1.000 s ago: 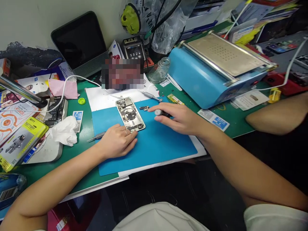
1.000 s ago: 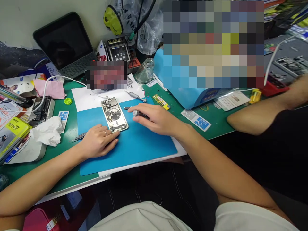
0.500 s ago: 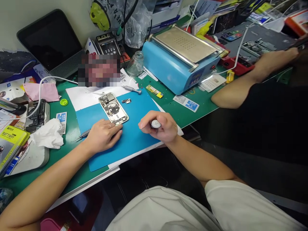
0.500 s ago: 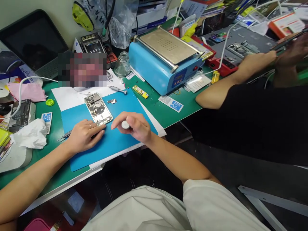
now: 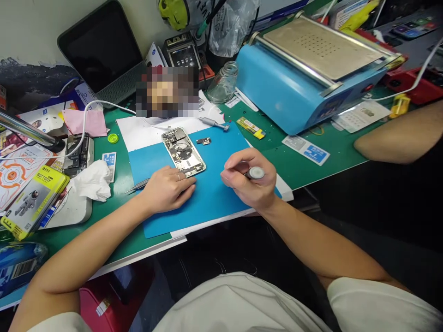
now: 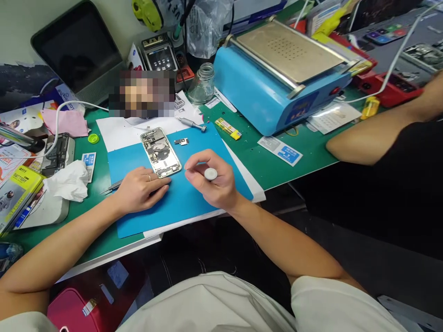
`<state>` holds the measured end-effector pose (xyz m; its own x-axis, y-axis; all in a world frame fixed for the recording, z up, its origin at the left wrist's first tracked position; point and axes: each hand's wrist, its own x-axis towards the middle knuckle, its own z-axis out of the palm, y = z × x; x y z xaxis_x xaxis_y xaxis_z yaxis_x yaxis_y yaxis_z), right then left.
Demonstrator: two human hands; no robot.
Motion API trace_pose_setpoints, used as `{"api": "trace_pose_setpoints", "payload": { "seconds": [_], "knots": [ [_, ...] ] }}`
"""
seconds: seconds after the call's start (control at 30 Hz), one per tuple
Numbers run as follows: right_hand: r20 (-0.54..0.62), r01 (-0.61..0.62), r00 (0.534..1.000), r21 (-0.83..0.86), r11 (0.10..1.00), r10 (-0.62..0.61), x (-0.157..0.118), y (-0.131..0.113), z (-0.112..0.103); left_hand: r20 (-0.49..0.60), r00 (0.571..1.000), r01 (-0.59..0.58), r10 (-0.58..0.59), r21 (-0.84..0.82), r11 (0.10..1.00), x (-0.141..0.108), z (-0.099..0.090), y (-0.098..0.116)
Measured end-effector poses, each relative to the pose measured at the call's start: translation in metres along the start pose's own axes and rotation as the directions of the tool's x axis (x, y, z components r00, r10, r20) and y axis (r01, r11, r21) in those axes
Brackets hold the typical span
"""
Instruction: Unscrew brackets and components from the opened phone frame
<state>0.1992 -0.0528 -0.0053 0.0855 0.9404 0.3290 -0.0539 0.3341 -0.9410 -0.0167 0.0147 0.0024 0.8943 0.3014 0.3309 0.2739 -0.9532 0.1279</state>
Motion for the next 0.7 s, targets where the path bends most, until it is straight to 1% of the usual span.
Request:
{"api": "trace_pose_setpoints", "payload": {
  "seconds": [0.17, 0.3, 0.37, 0.43, 0.47, 0.5, 0.53, 0.57, 0.6, 0.63, 0.67, 0.7],
  "knots": [
    [0.028, 0.067, 0.997, -0.066, 0.996, -0.065, -0.002, 0.001, 0.000, -0.014, 0.998, -0.054, 0.054, -0.007, 0.998, -0.002, 0.002, 0.001],
    [0.072, 0.098, 0.993, -0.106, 0.990, -0.091, -0.006, 0.004, -0.001, -0.027, 0.990, -0.139, 0.138, -0.021, 0.990, -0.004, 0.001, 0.003],
    [0.107, 0.125, 0.988, -0.129, 0.984, -0.112, -0.007, 0.001, -0.002, -0.019, 0.982, -0.190, 0.189, -0.028, 0.981, -0.004, 0.000, 0.004],
    [0.188, 0.156, 0.974, -0.145, 0.977, -0.127, -0.005, -0.005, -0.001, -0.006, 0.974, -0.226, 0.226, -0.053, 0.973, -0.003, -0.002, 0.005],
    [0.259, 0.167, 0.958, -0.148, 0.975, -0.125, -0.002, -0.010, -0.001, 0.003, 0.971, -0.237, 0.237, -0.070, 0.969, -0.003, -0.002, 0.005],
    [0.351, 0.183, 0.928, -0.151, 0.971, -0.121, 0.002, -0.015, 0.000, 0.014, 0.969, -0.243, 0.246, -0.088, 0.966, -0.003, -0.003, 0.006],
    [0.445, 0.193, 0.889, -0.153, 0.969, -0.107, 0.007, -0.020, 0.001, 0.028, 0.968, -0.247, 0.251, -0.100, 0.964, -0.003, -0.003, 0.006],
    [0.554, 0.221, 0.828, -0.174, 0.960, -0.090, 0.013, -0.024, 0.003, 0.040, 0.966, -0.250, 0.255, -0.107, 0.962, -0.003, -0.003, 0.006],
    [0.617, 0.271, 0.783, -0.216, 0.938, -0.084, 0.021, -0.028, 0.004, 0.050, 0.965, -0.250, 0.256, -0.107, 0.962, -0.004, -0.003, 0.007],
    [0.656, 0.331, 0.750, -0.257, 0.908, -0.088, 0.030, -0.030, 0.007, 0.059, 0.965, -0.249, 0.256, -0.103, 0.963, -0.004, -0.003, 0.007],
    [0.671, 0.378, 0.736, -0.302, 0.875, -0.087, 0.040, -0.031, 0.010, 0.066, 0.965, -0.247, 0.254, -0.098, 0.964, -0.004, -0.002, 0.007],
    [0.689, 0.401, 0.723, -0.353, 0.845, -0.055, 0.050, -0.031, 0.014, 0.072, 0.965, -0.247, 0.254, -0.093, 0.965, -0.005, -0.002, 0.008]
  ]
}}
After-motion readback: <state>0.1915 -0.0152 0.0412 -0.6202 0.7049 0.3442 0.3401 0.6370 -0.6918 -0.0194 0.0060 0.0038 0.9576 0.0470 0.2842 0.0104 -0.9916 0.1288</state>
